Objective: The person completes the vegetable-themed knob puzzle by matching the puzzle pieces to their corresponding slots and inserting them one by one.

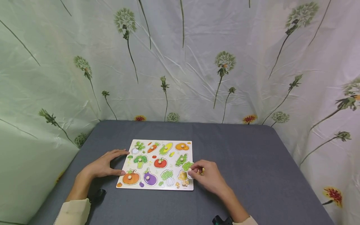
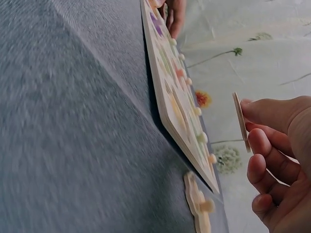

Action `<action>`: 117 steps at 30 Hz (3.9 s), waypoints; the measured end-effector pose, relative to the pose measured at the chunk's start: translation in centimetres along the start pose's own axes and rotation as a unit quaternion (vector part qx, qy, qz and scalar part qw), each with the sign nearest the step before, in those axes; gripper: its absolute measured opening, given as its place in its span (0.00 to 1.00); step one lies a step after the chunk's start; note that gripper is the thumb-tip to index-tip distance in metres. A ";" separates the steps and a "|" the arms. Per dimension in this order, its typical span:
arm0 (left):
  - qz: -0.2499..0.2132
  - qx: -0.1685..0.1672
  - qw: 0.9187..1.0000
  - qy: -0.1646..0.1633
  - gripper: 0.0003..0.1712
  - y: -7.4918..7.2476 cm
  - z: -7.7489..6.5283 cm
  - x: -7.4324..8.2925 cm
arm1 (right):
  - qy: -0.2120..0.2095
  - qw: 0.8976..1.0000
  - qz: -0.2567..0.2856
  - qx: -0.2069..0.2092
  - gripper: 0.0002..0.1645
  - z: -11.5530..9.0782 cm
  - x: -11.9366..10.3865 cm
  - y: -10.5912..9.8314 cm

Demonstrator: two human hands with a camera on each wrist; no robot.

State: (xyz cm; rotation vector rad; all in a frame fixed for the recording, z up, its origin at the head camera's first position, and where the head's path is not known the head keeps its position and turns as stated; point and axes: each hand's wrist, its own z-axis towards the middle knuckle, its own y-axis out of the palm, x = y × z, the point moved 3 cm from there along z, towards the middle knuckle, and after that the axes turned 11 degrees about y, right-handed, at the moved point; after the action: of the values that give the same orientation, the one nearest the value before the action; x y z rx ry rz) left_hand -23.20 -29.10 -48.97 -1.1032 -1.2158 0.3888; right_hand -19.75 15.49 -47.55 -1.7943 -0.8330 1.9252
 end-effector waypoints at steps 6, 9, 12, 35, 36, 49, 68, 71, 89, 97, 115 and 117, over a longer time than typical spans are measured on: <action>0.001 -0.002 1.000 0.001 0.53 0.0 0.0 -0.1 | 0.001 1.000 0.002 -0.011 0.06 0.3 -0.3 1.2; 0.002 -0.001 1.000 0.003 0.53 0.1 0.1 -0.2 | -0.006 1.000 0.010 -0.015 0.06 0.6 -0.7 1.7; 0.003 0.000 1.000 0.005 0.53 0.1 0.1 -0.3 | -0.016 0.999 0.022 -0.025 0.05 0.8 -1.1 2.3; -0.004 -0.001 1.000 -0.002 0.53 0.1 -0.1 0.1 | -0.051 0.994 0.031 -0.097 0.02 1.5 -2.7 6.6; -0.005 -0.001 1.000 -0.002 0.53 0.1 -0.1 0.1 | -0.052 0.993 0.028 -0.099 0.02 1.5 -2.7 6.8; -0.004 -0.006 1.000 -0.008 0.53 0.1 0.0 0.2 | -0.049 0.993 0.012 -0.111 0.02 1.4 -3.1 7.8; -0.005 -0.006 1.000 -0.014 0.54 0.2 0.1 0.2 | -0.053 0.994 -0.022 -0.093 0.03 1.5 -3.2 8.2; -0.006 -0.006 1.000 -0.016 0.54 0.2 0.1 0.2 | -0.055 0.994 -0.022 -0.091 0.04 1.5 -3.2 8.2; -0.009 -0.009 1.000 -0.022 0.54 0.2 0.1 0.1 | -0.057 0.992 0.017 -0.108 0.06 1.1 -3.1 7.8; -0.010 -0.010 1.000 -0.018 0.54 0.2 0.1 0.1 | -0.062 0.992 0.029 -0.102 0.06 0.9 -3.1 6.9; -0.012 -0.011 1.000 -0.016 0.54 -0.1 0.2 0.3 | -0.091 0.994 0.028 -0.059 0.05 0.4 -2.5 4.0; -0.011 -0.010 1.000 -0.017 0.54 -0.1 0.2 0.3 | -0.092 0.994 0.024 -0.053 0.06 0.4 -2.3 3.6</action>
State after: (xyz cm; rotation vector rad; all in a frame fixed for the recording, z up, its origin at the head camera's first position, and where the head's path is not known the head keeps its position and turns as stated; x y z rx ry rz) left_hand -23.27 -28.80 -48.75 -1.1035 -1.2632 0.3795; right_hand -19.45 11.27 -48.15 -1.7276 -0.9786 2.1399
